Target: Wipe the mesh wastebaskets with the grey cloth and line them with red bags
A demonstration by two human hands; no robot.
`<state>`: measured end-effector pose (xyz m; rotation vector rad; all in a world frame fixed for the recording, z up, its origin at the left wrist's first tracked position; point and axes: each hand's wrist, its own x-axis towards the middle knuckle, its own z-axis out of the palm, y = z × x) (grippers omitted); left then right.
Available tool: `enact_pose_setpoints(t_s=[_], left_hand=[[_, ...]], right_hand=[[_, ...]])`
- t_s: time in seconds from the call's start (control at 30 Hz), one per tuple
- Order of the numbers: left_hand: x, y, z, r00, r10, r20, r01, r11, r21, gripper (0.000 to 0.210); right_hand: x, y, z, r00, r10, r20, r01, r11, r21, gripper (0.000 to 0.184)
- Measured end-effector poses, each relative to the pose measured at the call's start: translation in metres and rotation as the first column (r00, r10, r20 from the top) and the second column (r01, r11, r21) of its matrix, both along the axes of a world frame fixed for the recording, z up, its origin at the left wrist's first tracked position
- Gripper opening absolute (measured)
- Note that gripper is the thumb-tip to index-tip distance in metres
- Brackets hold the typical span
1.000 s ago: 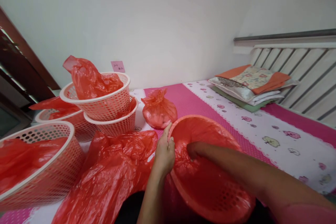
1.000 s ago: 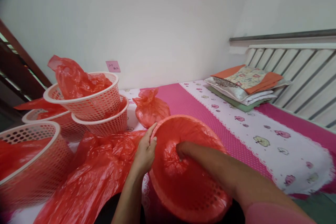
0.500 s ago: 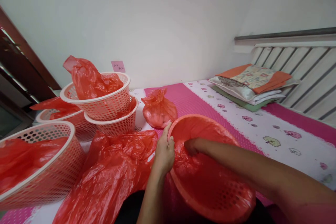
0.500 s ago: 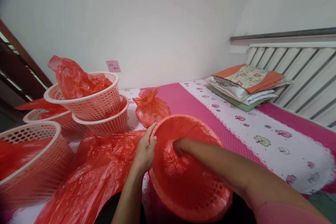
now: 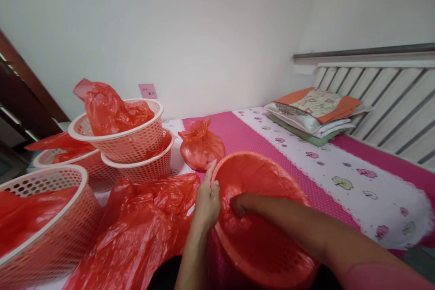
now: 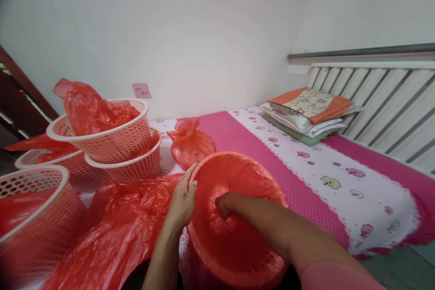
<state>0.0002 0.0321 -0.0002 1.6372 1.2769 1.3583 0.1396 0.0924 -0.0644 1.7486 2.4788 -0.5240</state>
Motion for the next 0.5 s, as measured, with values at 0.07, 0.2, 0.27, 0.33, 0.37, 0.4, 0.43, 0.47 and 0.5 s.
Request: enact_pose_setpoints(t_s=[0.07, 0.2, 0.27, 0.33, 0.37, 0.4, 0.43, 0.47, 0.5], left_hand=[[-0.001, 0.001, 0.0, 1.0, -0.011, -0.002, 0.011, 1.0, 0.001, 0.057], [-0.004, 0.002, -0.001, 1.0, -0.028, -0.001, 0.028, 1.0, 0.01, 0.057], [-0.005, 0.003, -0.002, 1.0, -0.02, 0.003, 0.02, 1.0, 0.014, 0.056], [-0.004, 0.003, -0.001, 1.0, -0.007, 0.008, 0.007, 1.0, 0.011, 0.056], [-0.004, 0.004, -0.001, 1.0, -0.003, 0.009, 0.003, 1.0, 0.011, 0.056], [-0.004, 0.004, 0.0, 1.0, -0.004, 0.009, 0.004, 1.0, 0.013, 0.056], [-0.004, 0.004, 0.0, 1.0, -0.005, 0.009, 0.005, 1.0, 0.017, 0.056], [-0.004, 0.004, 0.0, 1.0, -0.006, 0.008, 0.006, 1.0, 0.023, 0.055], [-0.004, 0.004, 0.0, 1.0, -0.007, 0.005, 0.007, 1.0, 0.029, 0.055]], right_hand=[[-0.004, -0.001, 0.011, 0.983, 0.13, 0.13, -0.117, 0.987, -0.107, 0.029], [-0.002, -0.007, 0.054, 0.94, 0.277, 0.2, -0.246, 0.955, -0.163, 0.043], [0.01, -0.013, 0.085, 0.948, 0.286, 0.138, -0.268, 0.954, -0.136, 0.035], [0.03, -0.02, 0.118, 0.954, 0.296, 0.046, -0.291, 0.952, -0.091, 0.019], [0.043, -0.023, 0.133, 0.955, 0.296, 0.005, -0.295, 0.953, -0.07, 0.017], [0.057, -0.026, 0.147, 0.96, 0.274, -0.052, -0.275, 0.961, -0.014, 0.015], [0.072, -0.029, 0.158, 0.954, 0.226, -0.197, -0.211, 0.973, 0.098, 0.013], [0.086, -0.031, 0.166, 0.925, 0.192, -0.327, -0.127, 0.97, 0.207, 0.013], [0.101, -0.032, 0.171, 0.9, 0.164, -0.404, -0.042, 0.955, 0.294, 0.015]])
